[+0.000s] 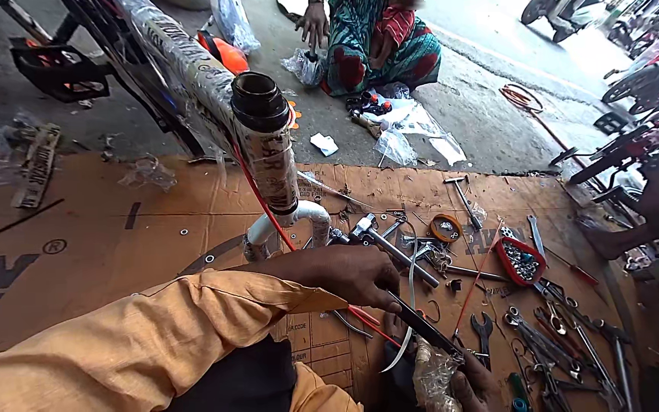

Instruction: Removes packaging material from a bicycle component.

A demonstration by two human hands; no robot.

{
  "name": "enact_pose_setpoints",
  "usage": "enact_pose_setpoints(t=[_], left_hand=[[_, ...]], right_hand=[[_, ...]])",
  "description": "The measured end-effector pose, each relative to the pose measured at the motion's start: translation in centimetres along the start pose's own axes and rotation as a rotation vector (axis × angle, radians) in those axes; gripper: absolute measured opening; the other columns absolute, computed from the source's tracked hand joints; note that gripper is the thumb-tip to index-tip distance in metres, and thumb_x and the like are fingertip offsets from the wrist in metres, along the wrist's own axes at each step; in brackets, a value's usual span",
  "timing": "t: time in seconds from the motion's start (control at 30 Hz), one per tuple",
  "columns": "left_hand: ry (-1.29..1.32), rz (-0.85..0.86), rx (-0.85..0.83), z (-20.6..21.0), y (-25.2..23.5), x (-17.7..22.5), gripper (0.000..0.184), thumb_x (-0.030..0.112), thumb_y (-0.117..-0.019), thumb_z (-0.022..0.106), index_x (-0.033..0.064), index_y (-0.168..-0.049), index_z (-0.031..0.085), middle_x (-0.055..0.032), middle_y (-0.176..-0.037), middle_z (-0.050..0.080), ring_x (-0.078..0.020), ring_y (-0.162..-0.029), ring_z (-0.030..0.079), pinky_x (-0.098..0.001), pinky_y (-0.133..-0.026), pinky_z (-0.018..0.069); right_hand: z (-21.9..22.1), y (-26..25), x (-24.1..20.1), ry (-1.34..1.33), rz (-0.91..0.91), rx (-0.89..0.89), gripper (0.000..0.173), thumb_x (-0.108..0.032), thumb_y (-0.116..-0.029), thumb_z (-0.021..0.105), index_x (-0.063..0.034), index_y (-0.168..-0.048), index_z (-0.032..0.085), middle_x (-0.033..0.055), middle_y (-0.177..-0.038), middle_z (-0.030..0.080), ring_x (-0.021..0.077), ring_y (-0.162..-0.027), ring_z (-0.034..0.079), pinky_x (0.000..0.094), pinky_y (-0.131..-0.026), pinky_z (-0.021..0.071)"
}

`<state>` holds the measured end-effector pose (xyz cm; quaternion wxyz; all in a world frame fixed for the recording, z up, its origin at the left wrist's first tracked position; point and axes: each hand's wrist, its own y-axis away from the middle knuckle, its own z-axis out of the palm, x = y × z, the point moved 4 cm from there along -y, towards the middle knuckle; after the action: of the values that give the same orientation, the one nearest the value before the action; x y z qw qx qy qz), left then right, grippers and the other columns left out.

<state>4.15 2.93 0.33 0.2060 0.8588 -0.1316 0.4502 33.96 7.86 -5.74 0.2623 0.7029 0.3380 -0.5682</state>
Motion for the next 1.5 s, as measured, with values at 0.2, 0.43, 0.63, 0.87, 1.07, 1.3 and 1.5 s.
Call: enact_pose_setpoints(t=[0.2,0.43,0.63,0.87,1.07,1.3,1.5], left_hand=[[-0.039,0.031,0.019,0.2,-0.2,-0.3,0.026,0.036,-0.1029,0.063,0.0136,-0.1,0.076,0.0036,-0.074,0.066,-0.0064,-0.067,0.061,-0.0309,-0.063,0.0519],[-0.218,-0.125,-0.032,1.2,-1.5,1.4,0.044,0.055,-0.0963,0.065,0.0112,-0.091,0.069,-0.0027,-0.074,0.061,-0.0203,-0.072,0.062,-0.0477,-0.067,0.0516],[-0.308,-0.061,-0.185,3.5,-3.4,4.0,0.043,0.043,-0.1076,0.051,0.0018,-0.105,0.064,-0.0142,-0.082,0.063,-0.0327,-0.081,0.065,-0.0553,-0.07,0.0507],[-0.264,-0.039,-0.273,4.5,-4.0,4.8,0.036,0.031,-0.1107,0.047,-0.0022,-0.114,0.06,-0.0196,-0.091,0.063,-0.0375,-0.089,0.066,-0.0573,-0.076,0.0511],[-0.237,0.045,-0.297,5.4,-4.2,4.6,0.034,0.031,-0.1107,0.047,0.0005,-0.121,0.059,-0.0192,-0.091,0.063,-0.0369,-0.087,0.066,-0.0549,-0.075,0.052],[-0.189,0.067,-0.33,5.0,-5.0,5.2,0.033,0.033,-0.1103,0.048,0.006,-0.125,0.062,-0.016,-0.089,0.065,-0.0336,-0.085,0.067,-0.0538,-0.073,0.0528],[-0.165,0.065,-0.348,4.8,-5.2,5.7,0.036,0.034,-0.1105,0.047,0.0073,-0.13,0.062,-0.0154,-0.089,0.066,-0.0323,-0.085,0.067,-0.0525,-0.074,0.0529]], right_hand=[[0.3,0.0,-0.3,-0.126,0.126,0.043,0.03,-0.043,-0.0974,0.064,-0.0172,-0.109,0.072,-0.01,-0.089,0.073,-0.003,-0.077,0.066,0.018,-0.073,0.0565],[-0.1,0.1,-0.8,0.03,0.031,0.096,0.019,-0.033,-0.0998,0.066,-0.0149,-0.097,0.072,-0.0098,-0.081,0.067,-0.0021,-0.07,0.061,0.0178,-0.065,0.0543],[-0.1,-0.5,-1.0,0.387,-0.063,0.047,0.048,-0.047,-0.1019,0.058,-0.0042,-0.082,0.066,0.0016,-0.071,0.06,0.0057,-0.063,0.058,0.0244,-0.058,0.0519],[0.6,-1.4,-0.4,0.249,0.07,-0.273,0.06,-0.061,-0.1035,0.041,-0.012,-0.074,0.059,-0.0054,-0.062,0.052,-0.0007,-0.058,0.053,0.0222,-0.057,0.0474],[0.3,-1.7,-0.3,0.22,-0.087,-0.317,0.053,-0.046,-0.109,0.041,-0.0082,-0.076,0.059,0.0015,-0.064,0.054,0.0049,-0.062,0.056,0.0246,-0.06,0.0482],[-0.3,-0.6,-1.4,0.25,-0.23,-0.195,0.05,-0.036,-0.1102,0.043,-0.0038,-0.076,0.063,0.0083,-0.073,0.063,0.0118,-0.079,0.065,0.0266,-0.074,0.0537],[-0.7,0.9,-1.8,0.275,-0.24,-0.156,0.055,-0.035,-0.1108,0.041,-0.0024,-0.071,0.059,0.0099,-0.068,0.056,0.0151,-0.073,0.059,0.0265,-0.07,0.05]])
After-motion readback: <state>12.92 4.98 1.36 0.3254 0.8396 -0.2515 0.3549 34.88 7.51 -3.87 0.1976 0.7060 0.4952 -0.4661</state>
